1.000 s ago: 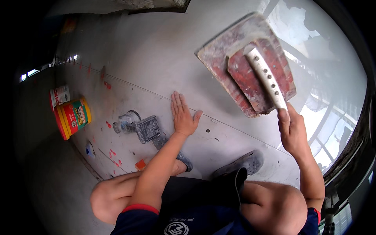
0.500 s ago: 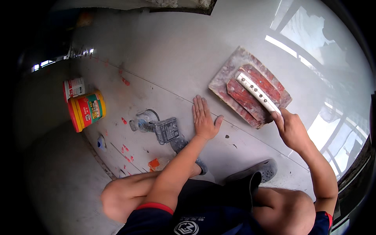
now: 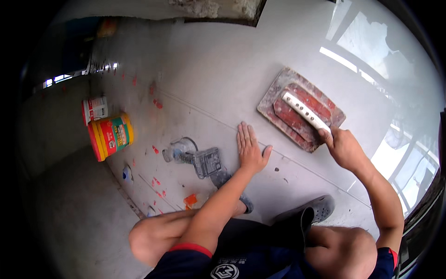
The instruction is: The person lays large tiles on a prepared floor, using a tile vibrator to settle them, wiping the joints with a cloth, and tapping the surface with a rubber-faced trowel.
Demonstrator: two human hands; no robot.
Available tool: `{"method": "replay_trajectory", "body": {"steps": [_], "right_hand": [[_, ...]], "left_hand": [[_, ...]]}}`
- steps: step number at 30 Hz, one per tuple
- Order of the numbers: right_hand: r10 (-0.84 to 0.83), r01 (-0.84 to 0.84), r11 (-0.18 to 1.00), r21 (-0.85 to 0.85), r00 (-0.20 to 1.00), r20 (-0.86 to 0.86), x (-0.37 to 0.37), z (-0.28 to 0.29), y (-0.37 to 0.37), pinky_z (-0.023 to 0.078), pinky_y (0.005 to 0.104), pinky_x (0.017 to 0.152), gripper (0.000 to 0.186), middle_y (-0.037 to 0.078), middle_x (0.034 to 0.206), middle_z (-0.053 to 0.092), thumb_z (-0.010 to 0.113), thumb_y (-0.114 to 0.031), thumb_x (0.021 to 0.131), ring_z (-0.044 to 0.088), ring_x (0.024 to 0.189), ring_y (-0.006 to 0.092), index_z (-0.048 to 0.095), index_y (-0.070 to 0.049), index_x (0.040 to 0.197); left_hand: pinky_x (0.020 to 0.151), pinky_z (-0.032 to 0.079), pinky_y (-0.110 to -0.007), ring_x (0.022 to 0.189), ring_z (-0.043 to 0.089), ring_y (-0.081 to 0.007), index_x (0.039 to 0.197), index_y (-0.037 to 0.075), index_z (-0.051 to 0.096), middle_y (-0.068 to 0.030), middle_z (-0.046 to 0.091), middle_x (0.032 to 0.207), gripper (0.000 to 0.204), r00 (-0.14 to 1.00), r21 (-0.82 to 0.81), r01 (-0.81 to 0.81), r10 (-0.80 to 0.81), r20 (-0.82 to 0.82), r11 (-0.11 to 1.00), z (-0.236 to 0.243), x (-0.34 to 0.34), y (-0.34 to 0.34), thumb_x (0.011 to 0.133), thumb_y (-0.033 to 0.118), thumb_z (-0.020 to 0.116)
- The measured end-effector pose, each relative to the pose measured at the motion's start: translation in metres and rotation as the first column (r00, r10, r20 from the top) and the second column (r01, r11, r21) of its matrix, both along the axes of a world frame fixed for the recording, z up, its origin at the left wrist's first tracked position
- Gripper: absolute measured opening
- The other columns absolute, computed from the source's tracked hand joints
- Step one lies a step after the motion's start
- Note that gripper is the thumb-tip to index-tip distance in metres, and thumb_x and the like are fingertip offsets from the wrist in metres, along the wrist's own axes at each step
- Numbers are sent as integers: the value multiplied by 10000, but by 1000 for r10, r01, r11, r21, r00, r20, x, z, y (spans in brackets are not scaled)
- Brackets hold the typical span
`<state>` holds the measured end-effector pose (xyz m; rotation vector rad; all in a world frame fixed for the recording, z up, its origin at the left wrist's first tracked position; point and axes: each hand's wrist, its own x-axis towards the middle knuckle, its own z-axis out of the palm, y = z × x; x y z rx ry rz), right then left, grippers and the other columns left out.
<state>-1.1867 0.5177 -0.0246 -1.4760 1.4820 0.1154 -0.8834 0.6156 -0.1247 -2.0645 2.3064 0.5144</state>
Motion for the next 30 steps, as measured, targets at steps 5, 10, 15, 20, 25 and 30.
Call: {"method": "replay_trajectory", "body": {"steps": [5,10,15,20,25,30], "right_hand": [[-18,18,1000,9,999,36,-5,0,2,514,518,742,646,301,756,639,404,-543,1001,634,791,481,608,57,874],[-175,173,984,40,983,54,-28,2,-10,516,476,800,676,284,820,665,379,-574,1002,653,851,440,658,38,930],[-428,431,901,-39,901,73,-63,36,-38,484,443,710,680,203,716,623,346,-580,1014,607,708,349,607,28,855],[-601,627,746,-225,779,178,-88,34,-29,448,406,629,650,153,634,538,325,-559,1028,511,611,260,522,22,813],[-681,674,731,109,730,54,-98,11,-43,400,314,401,577,9,561,427,379,-572,1011,451,442,125,456,-74,728],[-745,764,641,79,594,305,-115,44,-55,365,292,362,568,-14,542,405,371,-590,1007,401,402,103,417,-100,724]], "left_hand": [[1181,36,-569,1461,8,-509,1476,-155,78,-377,29,1554,940,1000,15,-24,25,-13,1000,7,0,2,931,470,519],[1175,24,-585,1458,-1,-515,1458,-185,89,-390,17,1547,931,993,-110,-92,100,64,990,-5,-29,-36,949,480,496],[1188,31,-553,1466,6,-496,1456,-187,114,-380,40,1552,942,997,-155,68,-62,43,986,1,-78,-135,932,488,511],[1201,41,-519,1477,25,-466,1473,-158,129,-351,72,1565,937,992,-126,125,-125,6,984,-2,-99,-143,916,482,527],[1203,52,-521,1478,26,-460,1474,-157,115,-344,59,1569,948,991,-140,136,-134,25,981,1,-102,-144,906,475,536],[1203,44,-520,1478,24,-461,1471,-159,123,-343,65,1568,941,988,-131,147,-139,71,980,4,-95,-143,907,477,524]]}}
